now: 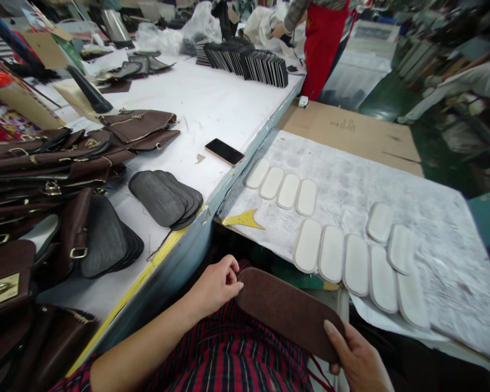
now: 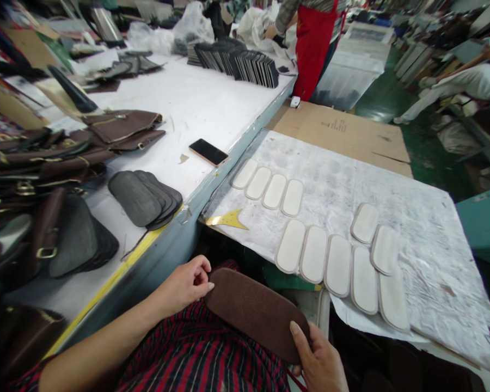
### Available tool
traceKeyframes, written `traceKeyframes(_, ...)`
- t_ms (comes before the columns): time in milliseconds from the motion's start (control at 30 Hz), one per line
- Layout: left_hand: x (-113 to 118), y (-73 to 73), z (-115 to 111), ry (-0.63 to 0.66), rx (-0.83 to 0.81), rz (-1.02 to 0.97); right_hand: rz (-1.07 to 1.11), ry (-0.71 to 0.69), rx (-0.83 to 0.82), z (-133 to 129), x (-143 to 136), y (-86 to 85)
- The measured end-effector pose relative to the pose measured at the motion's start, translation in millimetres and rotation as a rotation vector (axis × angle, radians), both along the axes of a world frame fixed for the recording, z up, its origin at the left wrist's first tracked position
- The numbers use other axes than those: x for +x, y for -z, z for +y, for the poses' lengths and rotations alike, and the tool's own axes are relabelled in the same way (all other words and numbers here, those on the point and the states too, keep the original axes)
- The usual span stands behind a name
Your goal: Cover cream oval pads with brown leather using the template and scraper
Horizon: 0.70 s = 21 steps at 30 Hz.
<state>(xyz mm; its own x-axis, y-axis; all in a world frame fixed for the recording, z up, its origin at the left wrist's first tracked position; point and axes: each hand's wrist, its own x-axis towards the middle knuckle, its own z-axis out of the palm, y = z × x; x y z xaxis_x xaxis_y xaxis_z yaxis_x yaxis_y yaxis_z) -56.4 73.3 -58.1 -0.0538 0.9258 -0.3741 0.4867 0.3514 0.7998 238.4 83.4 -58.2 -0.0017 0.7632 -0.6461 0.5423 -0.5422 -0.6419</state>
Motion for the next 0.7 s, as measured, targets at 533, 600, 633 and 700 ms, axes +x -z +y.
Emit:
traceKeyframes(533, -2.5, 4.2, -0.7, -0.008, 0.003, -0.092, 0.028, -0.016, -0.003, 0.4, 0.6, 3.0)
traceKeyframes(600, -4.0, 5.1, -0.3, -0.002, 0.005, -0.081, 0.029, -0.015, -0.011, 0.1, 1.3, 3.5)
traceKeyframes(633, -5.5, 5.6, 0.3, 0.007, 0.003, -0.071, 0.024, -0.017, -0.01, -0.1, 1.7, 3.4)
traceKeyframes(700, -9.9, 6.6, 2.5, 0.032, -0.007, -0.04, 0.01, -0.026, 0.005, -0.5, 2.7, 3.2)
